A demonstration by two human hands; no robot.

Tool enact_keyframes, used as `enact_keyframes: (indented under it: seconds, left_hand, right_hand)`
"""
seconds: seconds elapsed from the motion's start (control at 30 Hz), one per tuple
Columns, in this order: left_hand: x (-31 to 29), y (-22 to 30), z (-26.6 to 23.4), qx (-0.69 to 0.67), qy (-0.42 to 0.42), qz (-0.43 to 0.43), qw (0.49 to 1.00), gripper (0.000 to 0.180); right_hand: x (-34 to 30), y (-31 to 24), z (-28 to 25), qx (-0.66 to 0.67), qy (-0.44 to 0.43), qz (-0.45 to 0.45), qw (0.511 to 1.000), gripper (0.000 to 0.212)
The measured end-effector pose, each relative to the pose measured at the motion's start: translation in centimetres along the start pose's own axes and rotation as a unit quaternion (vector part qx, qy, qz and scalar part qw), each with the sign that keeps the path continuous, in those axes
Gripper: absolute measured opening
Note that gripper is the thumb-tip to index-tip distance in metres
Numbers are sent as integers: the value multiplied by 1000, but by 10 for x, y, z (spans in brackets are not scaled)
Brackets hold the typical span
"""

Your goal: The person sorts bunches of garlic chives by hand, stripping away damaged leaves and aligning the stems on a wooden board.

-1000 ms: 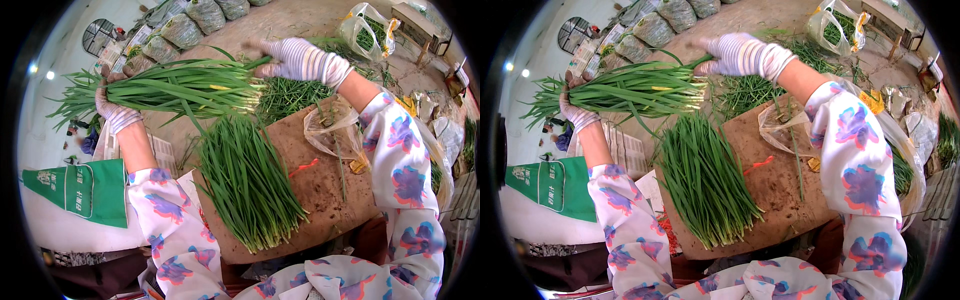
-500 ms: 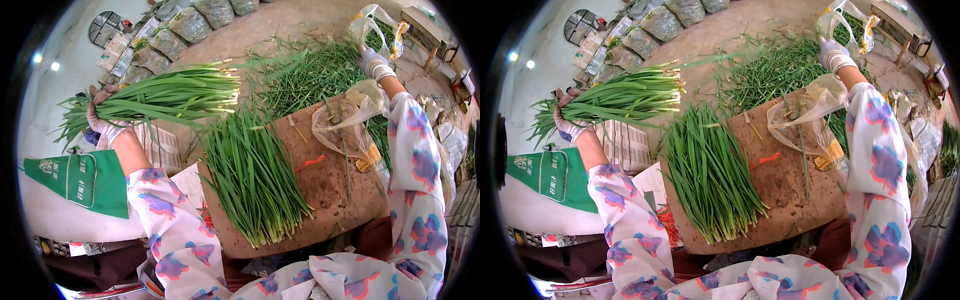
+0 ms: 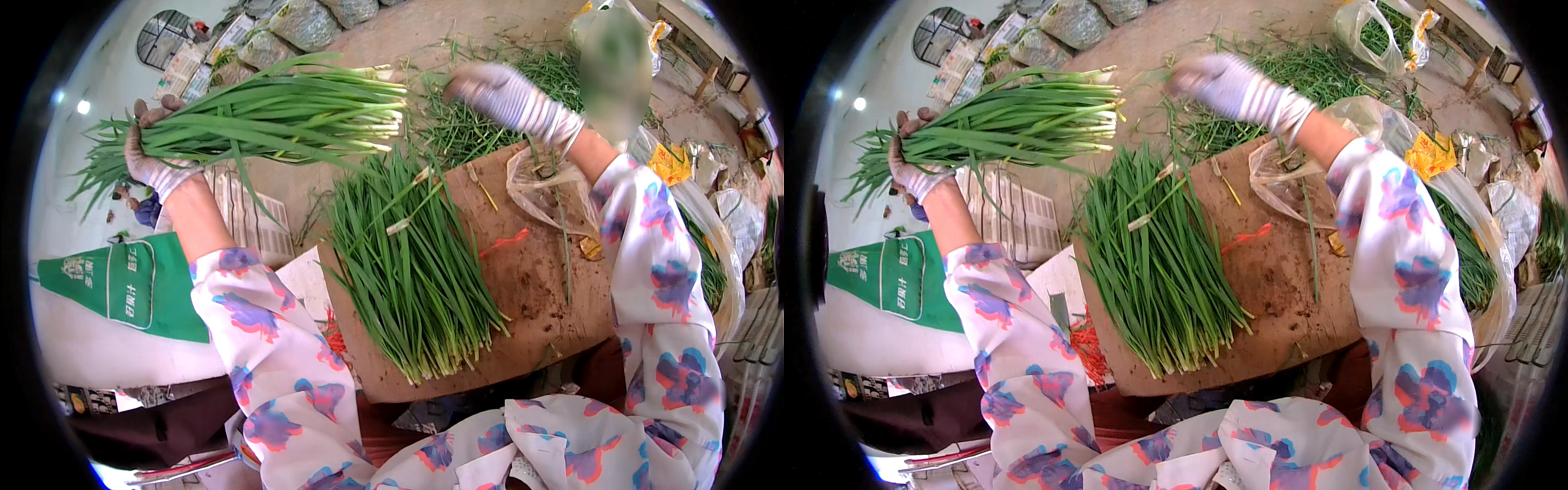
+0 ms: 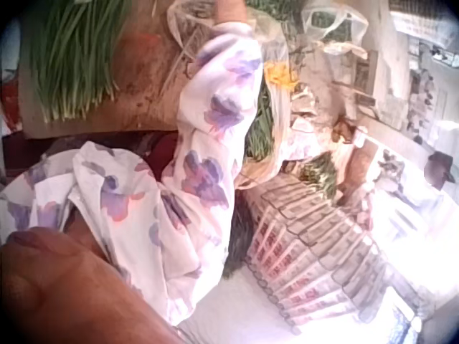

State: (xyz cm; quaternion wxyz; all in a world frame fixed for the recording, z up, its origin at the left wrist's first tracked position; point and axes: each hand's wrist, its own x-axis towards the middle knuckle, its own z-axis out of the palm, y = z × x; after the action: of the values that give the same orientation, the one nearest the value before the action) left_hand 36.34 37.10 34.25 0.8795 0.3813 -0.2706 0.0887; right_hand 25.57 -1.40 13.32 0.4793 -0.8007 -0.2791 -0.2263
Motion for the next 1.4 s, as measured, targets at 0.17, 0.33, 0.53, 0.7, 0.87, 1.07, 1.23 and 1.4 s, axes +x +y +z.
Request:
enact_keyframes:
  seconds: [0.17,0.33,0.53,0.7,0.87,1.07,1.23,1.4]
  left_hand:
    - [11,16,-12,21,91,56,994,31]
    - [10,31,-38,110,142,70,981,18]
    - [21,35,-54,21,173,51,983,16]
    - [21,38,-45,95,250,64,961,14]
    - [9,13,-21,92,284,35,954,13]
    - [2,-31,50,127,166,4,978,8]
    - [-19,-94,85,114,137,22,984,16]
    - [-38,-133,118,59,73,-32,995,25]
  right_hand:
    - [-40,63,-47,-486,-67,358,794,74]
    - [-21,-10,87,-305,-258,44,916,79]
    - [-10,-2,139,-324,-350,-6,879,46]
    - [-14,-2,117,-214,-196,-136,947,23]
    - [13,-2,41,-375,-250,56,891,27]
    - [23,3,-41,-305,243,119,913,64]
    - [40,-72,18,-96,43,247,963,64]
    - [19,-41,-2,37,94,216,971,25]
